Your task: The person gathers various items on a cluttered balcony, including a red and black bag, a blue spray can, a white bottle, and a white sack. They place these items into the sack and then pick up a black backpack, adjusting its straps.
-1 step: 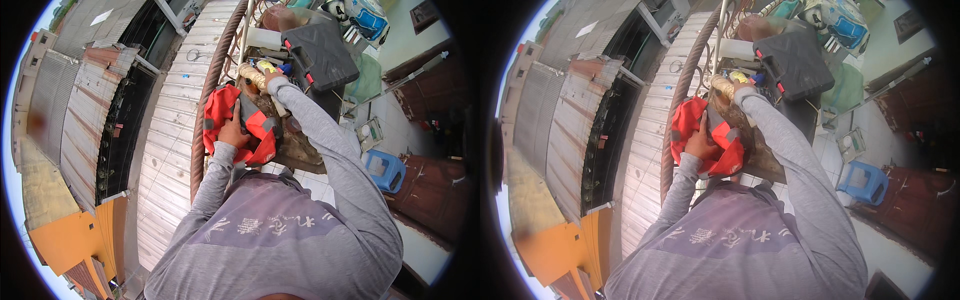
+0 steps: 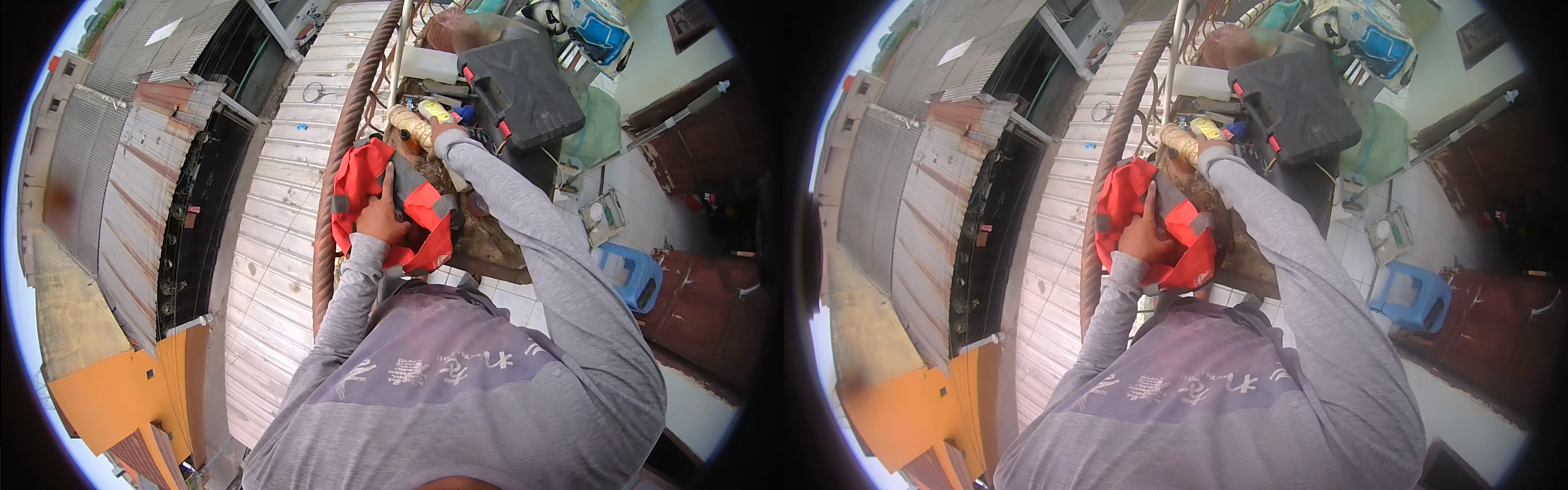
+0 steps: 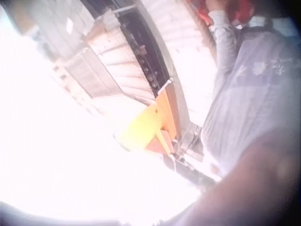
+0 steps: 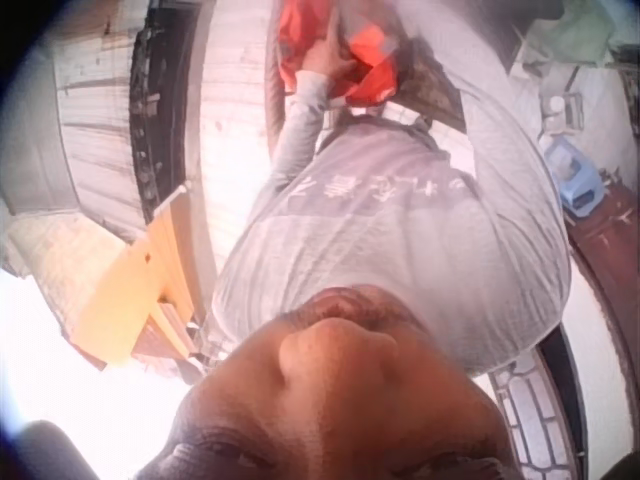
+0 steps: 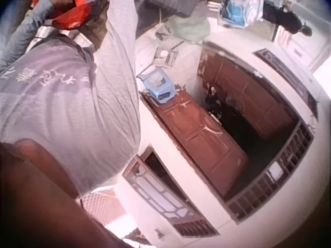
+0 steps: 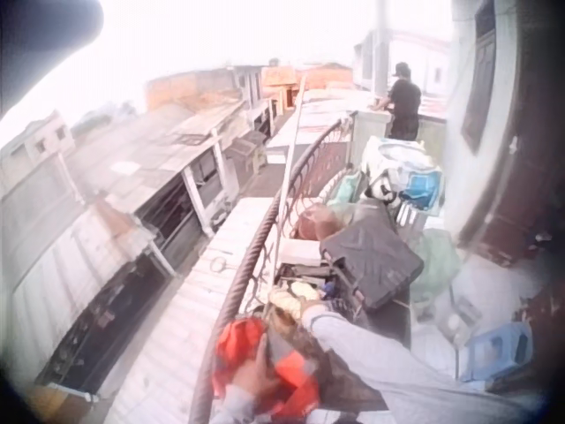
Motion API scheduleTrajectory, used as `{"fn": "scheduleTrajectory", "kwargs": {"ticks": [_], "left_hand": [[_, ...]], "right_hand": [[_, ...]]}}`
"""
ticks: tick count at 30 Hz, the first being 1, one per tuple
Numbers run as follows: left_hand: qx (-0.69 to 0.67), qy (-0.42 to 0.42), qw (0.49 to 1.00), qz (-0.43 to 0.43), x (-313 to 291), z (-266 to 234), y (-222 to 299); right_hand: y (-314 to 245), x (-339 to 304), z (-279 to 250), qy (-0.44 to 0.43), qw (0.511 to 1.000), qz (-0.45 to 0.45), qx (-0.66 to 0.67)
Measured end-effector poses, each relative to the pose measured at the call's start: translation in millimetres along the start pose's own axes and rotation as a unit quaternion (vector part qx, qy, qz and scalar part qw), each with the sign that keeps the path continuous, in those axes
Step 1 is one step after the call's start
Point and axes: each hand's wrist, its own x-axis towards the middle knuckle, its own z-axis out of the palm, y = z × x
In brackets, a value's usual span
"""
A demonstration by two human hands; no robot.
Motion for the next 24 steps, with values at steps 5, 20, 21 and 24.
{"fn": "scheduleTrajectory", "kwargs": {"ticks": [5, 20, 21, 24], "left_hand": [[0.0, 0.034, 0.998, 0.043, -7.9, -20.2, -1.1], [-0.019, -0.25, 0.948, 0.195, 100.0, 14.4, -60.9], [-0.045, -0.217, 0.943, 0.247, 121.0, 26.3, -74.2], [-0.109, -0.168, 0.928, 0.315, 144.9, 35.4, -78.5]], "right_hand": [[-10.4, 41.3, -17.9, -0.124, 0.991, -0.04, 0.017], [210.2, -149.2, -208.7, 0.18, 0.862, -0.13, 0.456], [232.6, -167.1, -210.9, 0.187, 0.844, -0.147, 0.482], [293.1, -204.9, -202.1, 0.239, 0.788, -0.191, 0.535]]}}
